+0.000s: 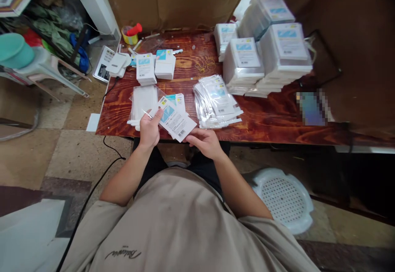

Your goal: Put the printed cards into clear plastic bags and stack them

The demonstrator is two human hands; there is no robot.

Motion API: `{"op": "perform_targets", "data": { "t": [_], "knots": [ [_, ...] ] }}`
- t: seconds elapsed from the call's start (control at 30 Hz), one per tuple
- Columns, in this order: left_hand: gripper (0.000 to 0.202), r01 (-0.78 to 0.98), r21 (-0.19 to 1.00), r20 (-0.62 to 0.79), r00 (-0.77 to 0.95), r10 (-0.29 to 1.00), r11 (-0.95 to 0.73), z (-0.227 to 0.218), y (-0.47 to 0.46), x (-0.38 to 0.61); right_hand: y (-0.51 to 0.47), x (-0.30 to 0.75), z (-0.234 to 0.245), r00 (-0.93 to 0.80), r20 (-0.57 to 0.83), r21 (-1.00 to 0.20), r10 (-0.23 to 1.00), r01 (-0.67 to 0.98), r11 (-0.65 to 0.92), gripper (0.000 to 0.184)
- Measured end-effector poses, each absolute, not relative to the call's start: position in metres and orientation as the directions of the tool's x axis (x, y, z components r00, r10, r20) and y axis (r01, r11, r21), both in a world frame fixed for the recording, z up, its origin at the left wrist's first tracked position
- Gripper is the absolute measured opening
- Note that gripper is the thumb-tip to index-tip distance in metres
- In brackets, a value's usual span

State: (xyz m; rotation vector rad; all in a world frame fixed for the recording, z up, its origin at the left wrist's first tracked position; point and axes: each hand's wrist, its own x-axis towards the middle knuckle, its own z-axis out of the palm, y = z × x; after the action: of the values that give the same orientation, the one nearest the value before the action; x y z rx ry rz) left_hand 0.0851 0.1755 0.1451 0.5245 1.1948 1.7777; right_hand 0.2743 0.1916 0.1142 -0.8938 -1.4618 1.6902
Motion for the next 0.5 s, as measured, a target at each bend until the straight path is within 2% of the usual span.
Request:
{"op": "perform_targets", "data": {
  "t": [0.07, 0.2, 0.27, 0.43, 0.5],
  "knots": [
    [0.048, -0.460, 0.886, -0.160, -0.423, 0.892, -0.060, 0.147, 0.172, 0.086, 0.193, 0.277, 0.107, -0.460, 0.022, -0.997, 0.888, -0.080, -0.017, 0.036],
    [0.046, -0.403, 0.911, -0.212, -0.266, 0.940, 0.091, 0.148, 0.158, 0.099, 0.193, 0.263, 0.102, -0.216, 0.036, -0.996, 0.976, -0.087, 0.017, 0.060],
    [0.047, -0.347, 0.926, -0.235, -0.228, 0.945, 0.146, 0.148, 0.152, 0.104, 0.192, 0.256, 0.106, -0.177, 0.018, -0.999, 0.984, -0.038, 0.011, 0.063],
    [0.050, -0.149, 0.934, -0.337, -0.072, 0.939, 0.324, 0.149, 0.153, 0.105, 0.202, 0.259, 0.120, -0.314, -0.038, -0.992, 0.949, -0.100, -0.073, 0.046],
    [0.048, -0.051, 0.959, -0.281, -0.120, 0.952, 0.277, 0.148, 0.158, 0.098, 0.223, 0.273, 0.123, -0.229, -0.002, -1.000, 0.973, -0.003, -0.003, 0.039]
  ]
}}
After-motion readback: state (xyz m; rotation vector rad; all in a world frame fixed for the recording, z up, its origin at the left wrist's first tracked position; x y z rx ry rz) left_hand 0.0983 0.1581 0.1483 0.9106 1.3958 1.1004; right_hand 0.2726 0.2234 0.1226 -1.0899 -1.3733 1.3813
